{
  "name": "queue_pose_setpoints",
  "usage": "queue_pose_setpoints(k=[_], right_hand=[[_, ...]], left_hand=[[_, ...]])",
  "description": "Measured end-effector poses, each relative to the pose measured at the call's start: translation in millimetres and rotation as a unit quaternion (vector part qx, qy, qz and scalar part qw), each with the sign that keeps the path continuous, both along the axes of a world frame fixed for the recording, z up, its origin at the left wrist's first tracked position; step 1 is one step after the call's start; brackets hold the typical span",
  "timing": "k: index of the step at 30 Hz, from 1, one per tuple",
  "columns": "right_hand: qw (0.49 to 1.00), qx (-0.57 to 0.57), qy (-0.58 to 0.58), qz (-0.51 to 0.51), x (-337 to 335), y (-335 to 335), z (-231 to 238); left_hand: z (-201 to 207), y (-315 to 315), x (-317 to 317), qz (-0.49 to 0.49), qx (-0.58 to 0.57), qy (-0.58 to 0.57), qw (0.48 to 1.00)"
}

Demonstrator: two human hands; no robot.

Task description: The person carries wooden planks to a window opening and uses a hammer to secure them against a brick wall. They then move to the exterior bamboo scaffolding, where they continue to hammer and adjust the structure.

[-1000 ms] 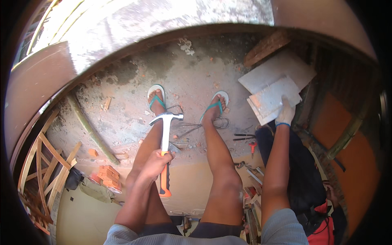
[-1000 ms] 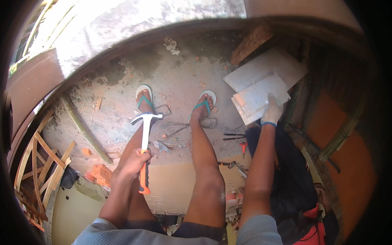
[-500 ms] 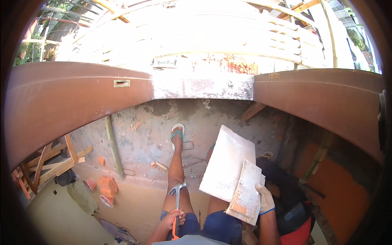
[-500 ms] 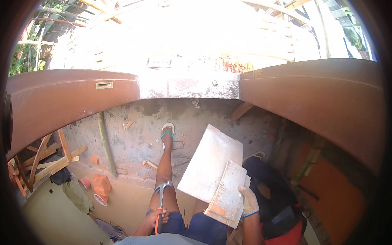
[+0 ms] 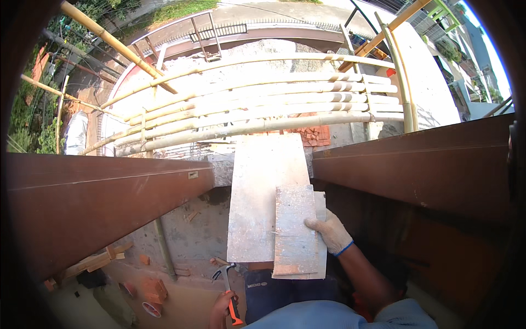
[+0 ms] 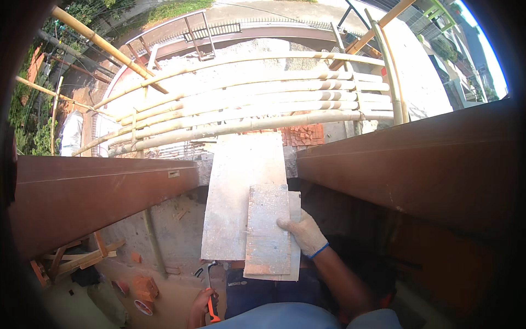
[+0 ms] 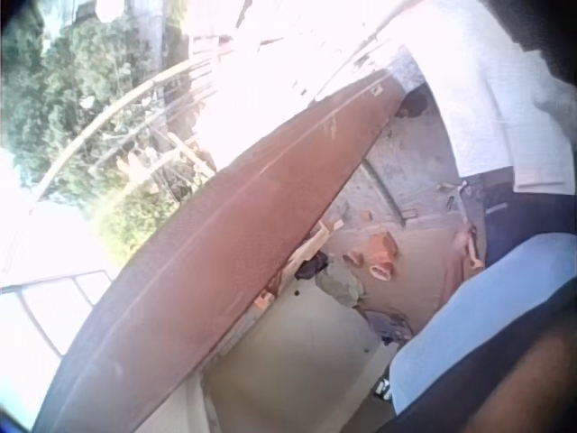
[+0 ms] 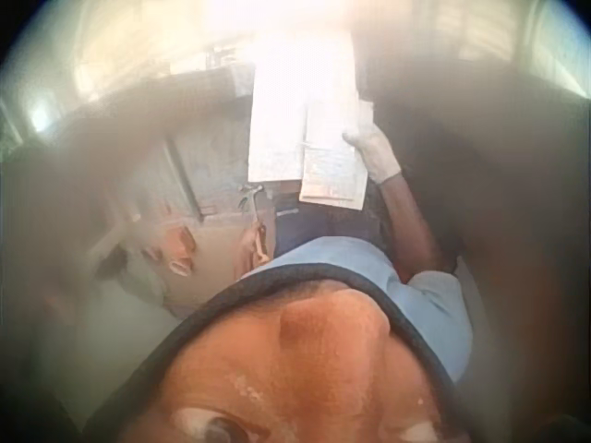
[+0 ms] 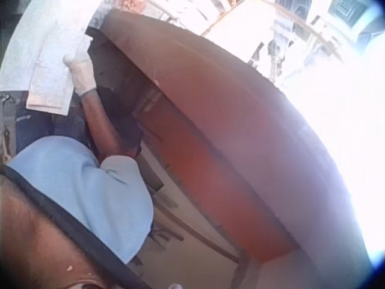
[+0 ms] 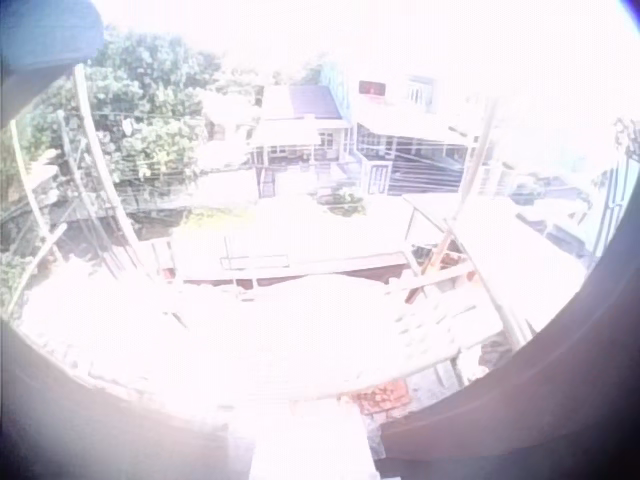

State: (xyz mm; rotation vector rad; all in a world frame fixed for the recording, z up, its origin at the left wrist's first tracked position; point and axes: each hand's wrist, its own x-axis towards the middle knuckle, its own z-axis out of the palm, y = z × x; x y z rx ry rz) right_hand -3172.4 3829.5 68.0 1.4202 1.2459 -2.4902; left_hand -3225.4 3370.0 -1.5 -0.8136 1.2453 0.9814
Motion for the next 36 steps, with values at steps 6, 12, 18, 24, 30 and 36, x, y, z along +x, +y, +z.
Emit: queue_pose_setpoints(k=[6,12,18,24,30,36], right_hand=[[0.988,0.089,0.005,-0.126,-126,42,-33],[0.946,0.167,0.053,-0.272,-208,129,-19],[0.885,0.112,0.106,-0.440,-237,218,34],[0.845,0.097,0.032,-0.525,-250,293,28],[0.844,0.116,-0.029,-0.524,-249,326,-47],[0.843,0.056,-0.091,-0.527,-224,337,-134]], left_hand=[[-1,74,-73,-0.200,0.035,0.061,0.977],[33,151,-157,-0.270,0.084,0.165,0.945],[81,176,-197,-0.277,0.113,0.225,0.927],[96,191,-216,-0.332,0.125,0.235,0.905],[99,223,-225,-0.343,0.121,0.253,0.897],[118,279,-255,-0.365,0.101,0.263,0.887]])
